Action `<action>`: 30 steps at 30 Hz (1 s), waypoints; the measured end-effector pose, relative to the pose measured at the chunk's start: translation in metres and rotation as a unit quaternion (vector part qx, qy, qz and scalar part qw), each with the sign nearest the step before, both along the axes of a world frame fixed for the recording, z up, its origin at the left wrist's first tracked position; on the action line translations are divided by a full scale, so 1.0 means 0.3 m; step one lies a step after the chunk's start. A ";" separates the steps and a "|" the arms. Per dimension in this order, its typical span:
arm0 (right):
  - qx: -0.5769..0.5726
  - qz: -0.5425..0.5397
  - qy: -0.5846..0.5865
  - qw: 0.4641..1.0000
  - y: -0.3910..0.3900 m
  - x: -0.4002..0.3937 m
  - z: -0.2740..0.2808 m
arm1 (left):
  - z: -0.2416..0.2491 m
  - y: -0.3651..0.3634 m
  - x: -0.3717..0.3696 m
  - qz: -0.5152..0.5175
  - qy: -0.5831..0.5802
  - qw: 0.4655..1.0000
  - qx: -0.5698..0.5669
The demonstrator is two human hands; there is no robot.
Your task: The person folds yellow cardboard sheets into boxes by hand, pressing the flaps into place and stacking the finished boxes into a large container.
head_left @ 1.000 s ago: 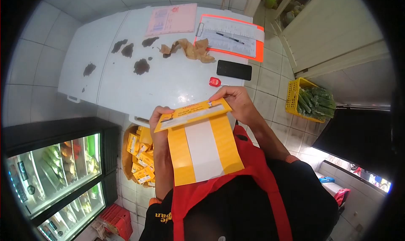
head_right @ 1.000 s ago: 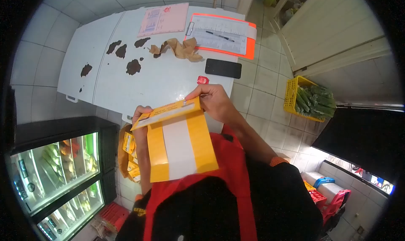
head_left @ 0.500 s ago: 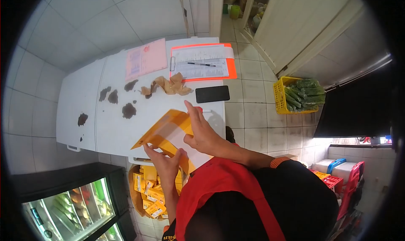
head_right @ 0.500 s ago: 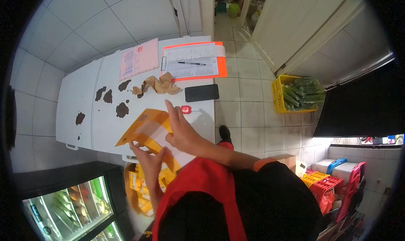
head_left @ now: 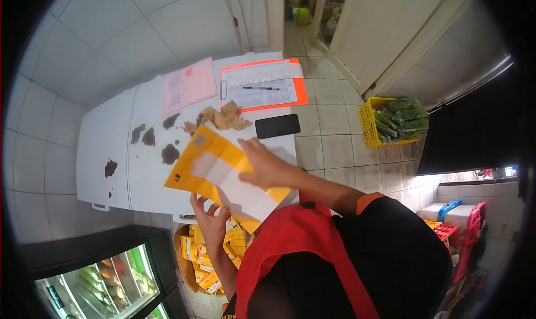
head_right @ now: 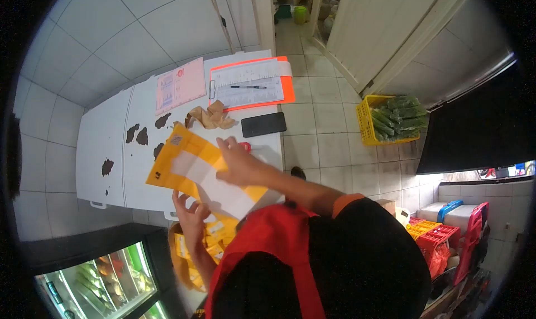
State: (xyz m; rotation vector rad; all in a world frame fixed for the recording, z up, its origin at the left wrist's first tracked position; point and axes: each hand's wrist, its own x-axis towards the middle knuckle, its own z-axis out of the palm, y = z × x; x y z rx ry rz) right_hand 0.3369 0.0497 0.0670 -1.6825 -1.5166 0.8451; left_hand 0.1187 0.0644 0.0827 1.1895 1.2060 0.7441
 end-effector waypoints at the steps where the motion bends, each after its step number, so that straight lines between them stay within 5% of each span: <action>1: -0.007 0.000 -0.060 0.998 -0.027 -0.034 0.006 | -0.012 0.007 0.004 -0.004 -0.004 1.000 0.002; 3: -0.090 0.009 -0.133 0.987 -0.054 -0.064 0.087 | -0.040 0.015 -0.006 0.034 0.083 0.993 0.081; 10: -0.011 0.102 -0.060 0.993 0.018 0.039 0.065 | -0.087 0.015 -0.090 0.049 0.013 0.987 0.153; 12: -0.075 0.176 0.095 0.977 0.038 0.082 0.132 | -0.001 0.021 -0.085 0.009 -0.069 0.985 0.158; 13: -0.075 0.177 0.093 0.977 0.050 0.073 0.094 | -0.054 0.046 -0.171 -0.046 -0.013 0.984 0.174; 15: 0.144 0.017 0.110 0.983 0.075 0.026 0.051 | -0.022 0.036 -0.119 0.001 -0.021 0.963 0.270; 17: 0.031 -0.026 0.102 0.994 0.054 -0.025 0.072 | 0.007 0.018 -0.063 0.013 -0.133 0.971 0.197; 19: 0.026 -0.063 -0.122 0.990 0.055 -0.075 0.017 | -0.110 0.045 -0.105 0.024 -0.069 0.965 0.251; 21: 0.021 -0.041 -0.085 0.995 0.067 -0.053 0.005 | -0.088 0.030 -0.081 0.083 -0.081 0.969 0.218; 23: 0.030 0.098 -0.003 0.995 0.093 -0.003 0.004 | -0.065 0.019 -0.091 0.073 -0.060 0.968 0.233; 24: 0.029 0.098 -0.003 0.995 0.089 -0.004 0.052 | -0.066 0.016 -0.099 0.098 -0.045 0.955 0.276; 26: -0.031 0.060 0.197 0.978 0.078 -0.005 0.147 | -0.081 0.025 -0.119 0.140 -0.022 0.917 0.373; 27: -0.031 0.060 0.197 0.978 0.084 -0.016 0.147 | -0.107 0.043 -0.107 0.161 -0.185 0.899 0.362; 30: -0.006 -0.027 0.253 0.967 0.107 -0.088 0.148 | -0.029 0.017 -0.024 0.153 -0.029 0.844 0.514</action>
